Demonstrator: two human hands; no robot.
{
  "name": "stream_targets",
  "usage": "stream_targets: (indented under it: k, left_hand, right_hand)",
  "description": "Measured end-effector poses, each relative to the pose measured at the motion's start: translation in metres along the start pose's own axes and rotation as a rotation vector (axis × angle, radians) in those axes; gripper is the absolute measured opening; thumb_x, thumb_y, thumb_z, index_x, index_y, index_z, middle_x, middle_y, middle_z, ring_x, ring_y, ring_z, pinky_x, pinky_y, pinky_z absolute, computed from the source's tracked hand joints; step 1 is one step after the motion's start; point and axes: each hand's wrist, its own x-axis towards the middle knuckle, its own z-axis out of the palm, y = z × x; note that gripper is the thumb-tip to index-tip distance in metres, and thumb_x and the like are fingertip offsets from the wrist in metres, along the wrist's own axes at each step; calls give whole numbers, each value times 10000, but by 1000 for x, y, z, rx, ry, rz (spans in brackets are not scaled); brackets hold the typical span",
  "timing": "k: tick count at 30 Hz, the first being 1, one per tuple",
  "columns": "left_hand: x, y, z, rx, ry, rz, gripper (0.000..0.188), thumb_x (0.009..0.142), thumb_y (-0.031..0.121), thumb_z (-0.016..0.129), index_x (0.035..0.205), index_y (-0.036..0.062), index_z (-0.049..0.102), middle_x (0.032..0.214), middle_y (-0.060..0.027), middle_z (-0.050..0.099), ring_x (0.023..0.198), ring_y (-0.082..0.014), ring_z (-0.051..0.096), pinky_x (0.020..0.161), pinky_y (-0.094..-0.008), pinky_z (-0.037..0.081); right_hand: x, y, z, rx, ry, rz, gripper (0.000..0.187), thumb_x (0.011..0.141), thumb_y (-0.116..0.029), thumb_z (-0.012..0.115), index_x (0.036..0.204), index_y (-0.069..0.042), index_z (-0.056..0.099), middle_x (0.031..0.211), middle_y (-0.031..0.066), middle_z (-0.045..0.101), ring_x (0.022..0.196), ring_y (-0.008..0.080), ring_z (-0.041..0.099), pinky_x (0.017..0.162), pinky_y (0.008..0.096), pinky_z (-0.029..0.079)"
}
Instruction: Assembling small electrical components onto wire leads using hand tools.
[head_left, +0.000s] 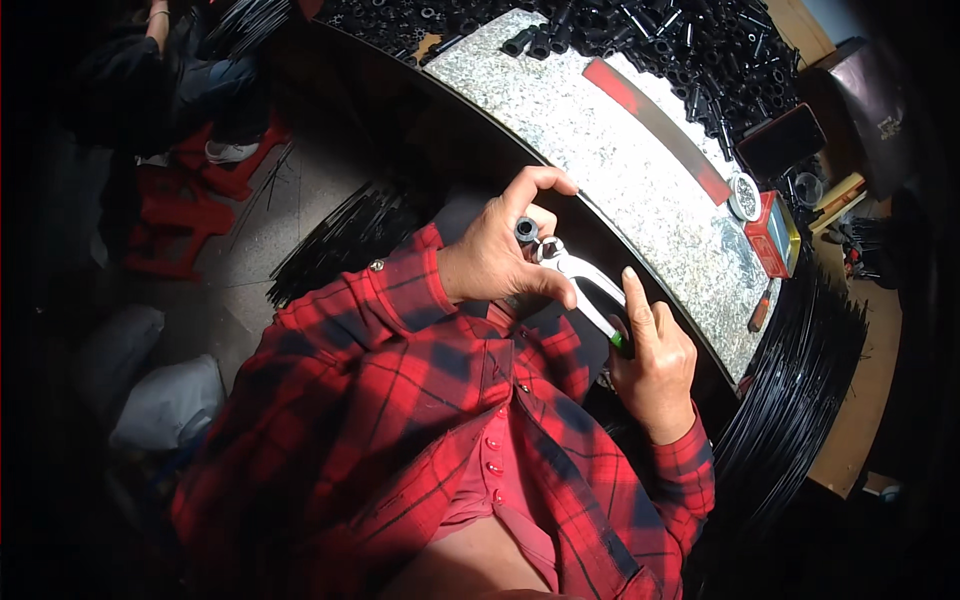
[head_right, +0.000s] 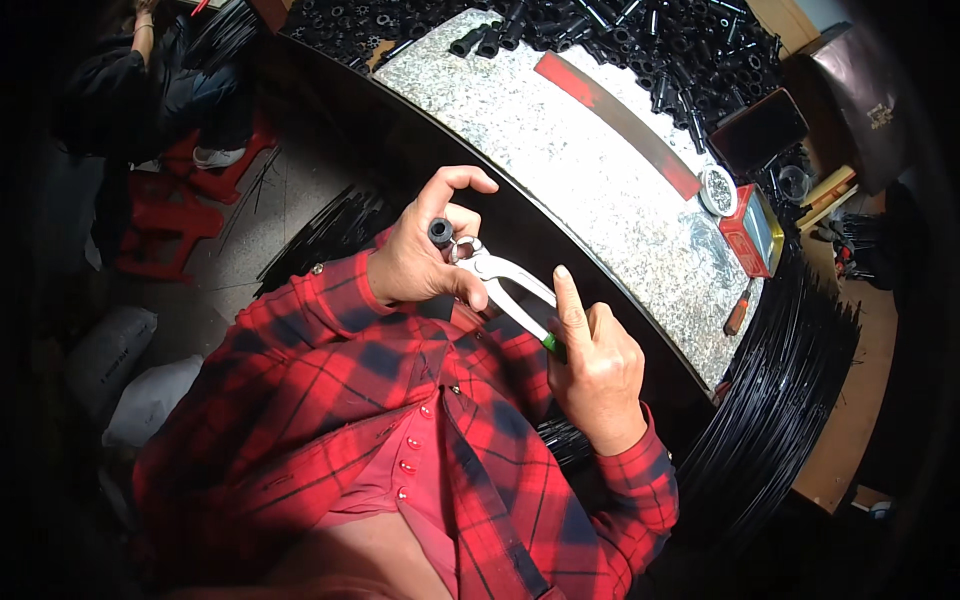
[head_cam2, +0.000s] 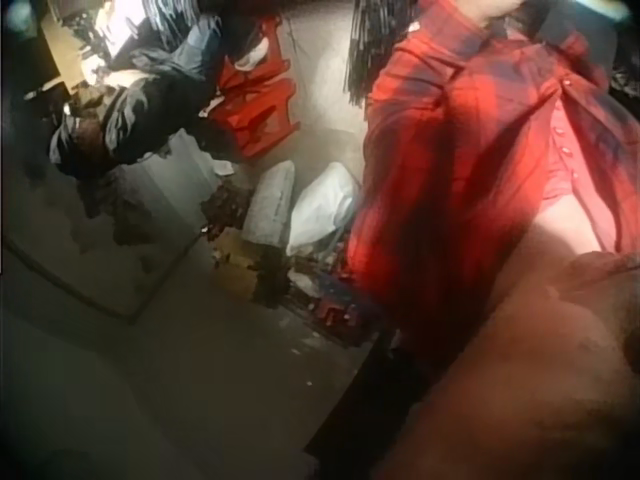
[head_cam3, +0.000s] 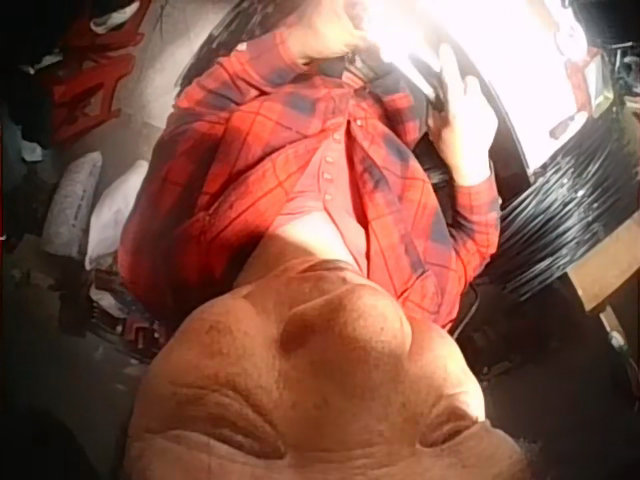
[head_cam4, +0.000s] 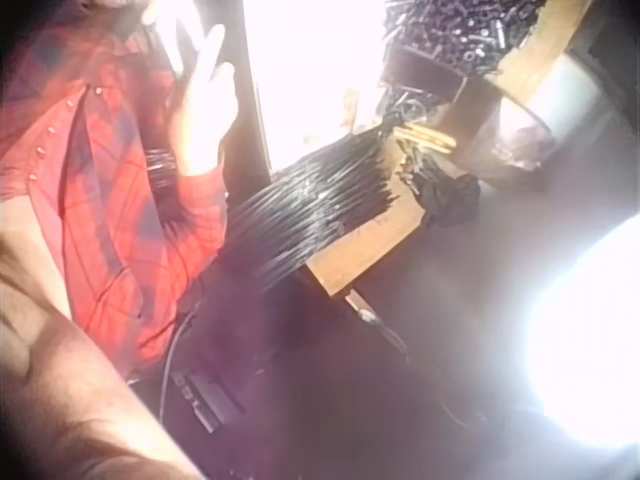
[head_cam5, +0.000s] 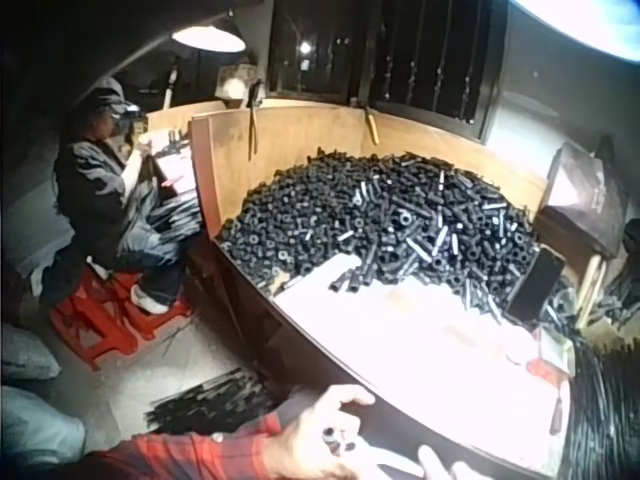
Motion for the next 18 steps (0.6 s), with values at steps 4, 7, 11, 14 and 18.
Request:
stream_targets:
  k: [4, 7, 11, 14, 18]
  left_hand:
    - [2, 0, 1, 41, 18, -25, 936, 492, 316, 897, 1198, 58, 338, 556, 60, 412, 518, -4, 360, 480, -172, 257]
    - [1, -1, 3, 25, 18, -41, 918, 501, 287, 900, 1193, 60, 340, 558, 53, 433, 523, -6, 377, 481, -172, 266]
    - [0, -2, 9, 38, 10, -13, 914, 509, 259, 902, 1196, 60, 334, 572, 39, 468, 532, -11, 405, 486, -171, 288]
    - [0, -3, 10, 45, 39, -18, 908, 514, 238, 903, 1194, 57, 329, 583, 31, 485, 542, -18, 427, 498, -172, 307]
    - [0, -10, 12, 140, 84, 80, 908, 518, 238, 902, 1193, 56, 322, 591, 27, 486, 551, -22, 429, 505, -173, 315]
  right_hand:
    - [0, 4, 7, -99, 93, -5, 652, 684, -8, 665, 1304, -65, 472, 667, 81, 427, 572, 228, 464, 503, 346, 388]
    - [1, 9, 10, -188, 165, -36, 610, 711, -32, 654, 1296, -74, 488, 656, 63, 404, 568, 206, 443, 490, 325, 367]
    - [0, 12, 12, -288, 226, -80, 618, 711, -40, 660, 1302, -82, 481, 658, 57, 391, 557, 198, 424, 482, 318, 355]
    - [-3, 12, 12, -307, 234, -76, 688, 677, -22, 686, 1321, -93, 454, 675, 73, 395, 553, 210, 425, 493, 339, 373]
    - [-5, 11, 9, -316, 162, -62, 700, 667, -8, 682, 1322, -94, 451, 676, 76, 402, 551, 223, 431, 490, 343, 371]
